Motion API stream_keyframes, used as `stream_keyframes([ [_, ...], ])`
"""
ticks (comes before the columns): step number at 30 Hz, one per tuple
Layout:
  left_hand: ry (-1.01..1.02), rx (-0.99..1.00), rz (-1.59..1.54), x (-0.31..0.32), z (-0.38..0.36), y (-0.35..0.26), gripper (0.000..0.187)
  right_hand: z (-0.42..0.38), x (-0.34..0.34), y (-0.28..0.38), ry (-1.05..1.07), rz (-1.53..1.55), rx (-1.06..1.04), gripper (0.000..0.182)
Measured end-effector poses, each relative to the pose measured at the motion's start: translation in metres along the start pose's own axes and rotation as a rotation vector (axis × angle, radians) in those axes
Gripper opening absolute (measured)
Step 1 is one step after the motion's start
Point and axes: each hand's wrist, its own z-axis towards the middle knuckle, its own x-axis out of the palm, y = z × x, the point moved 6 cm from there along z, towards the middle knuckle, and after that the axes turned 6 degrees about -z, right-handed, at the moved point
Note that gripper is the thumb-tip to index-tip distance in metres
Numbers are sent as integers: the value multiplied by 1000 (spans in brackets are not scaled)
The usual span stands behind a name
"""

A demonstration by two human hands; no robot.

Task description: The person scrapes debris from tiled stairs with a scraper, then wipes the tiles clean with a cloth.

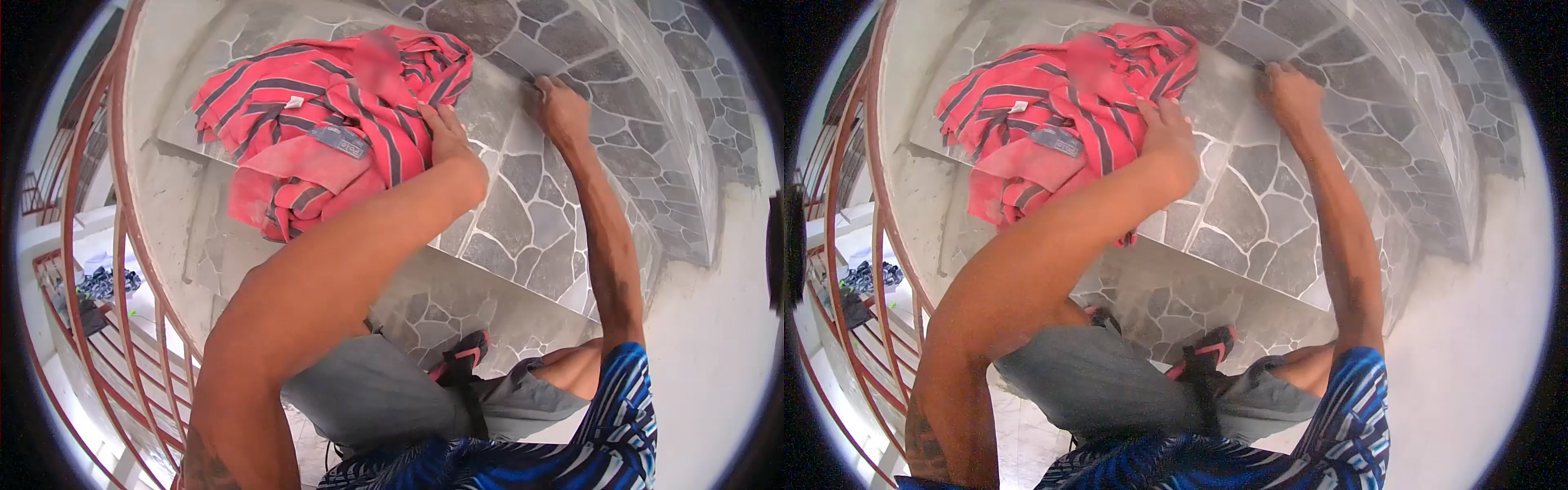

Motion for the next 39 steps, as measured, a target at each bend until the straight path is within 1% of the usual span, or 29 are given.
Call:
stream_keyframes([
  [2, -26, -5, 2, 2, -3, 5, 122, -5, 8, 3, -41, 15, -5, 17],
  [5, -39, 22, 7, 2, -3, -5, 118, -4, 3, 3, 28, -32, 18, 17],
  [8, -17, 21, 7, 2, -4, 3, 117, -1, 7, 4, -18, 8, 16, 15],
  [11, -25, 34, -1, 0, -3, -3, 117, 0, 7, 9, 92, -92, 10, 16],
  [14, -17, -2, -10, 1, -3, 4, 117, 3, -11, 15, -56, 35, 43, 16],
  [15, -11, 9, -1, 1, -3, -2, 116, -3, -6, 16, -38, -1, 15, 16],
  [17, -80, 0, -7, 9, 9, -7, 115, 4, 3, 25, -27, -76, -63, 15],
  [18, -111, -19, -18, 6, 5, 0, 114, 11, -3, 24, -37, -39, -37, 14],
  [20, -57, 3, -25, 4, -1, 6, 114, 13, -14, 17, -45, 40, 32, 13],
  [21, -31, 41, -23, 0, -6, -1, 114, 5, -7, 17, -33, -1, -12, 13],
  [23, -27, 51, -12, -1, -3, -2, 114, 12, 10, 24, -45, -88, -133, 15],
  [24, -18, 48, -13, 1, -4, 1, 115, 14, 2, 18, 105, -92, -10, 20],
  [26, -29, 17, -14, 3, -5, 11, 115, 18, 10, 27, 68, -81, -51, 20],
  [27, -37, 37, -12, 2, -5, 2, 115, 7, 10, 22, 72, -90, -50, 20],
  [28, -38, 52, -12, 1, -4, -1, 116, 5, 4, 20, -23, -39, -68, 17],
  [31, -36, 50, -34, 3, -3, 11, 116, 7, -12, 6, -21, 42, 79, 20],
  [34, -34, 107, -51, 0, -4, 0, 116, 4, 8, 10, 37, -58, -13, 21],
  [37, -12, 67, -66, 1, -7, 11, 118, 7, 0, 4, 1, 22, 128, 21],
  [39, -21, 89, -57, 1, -8, 5, 120, 2, 12, 8, 96, -78, 76, 22],
])
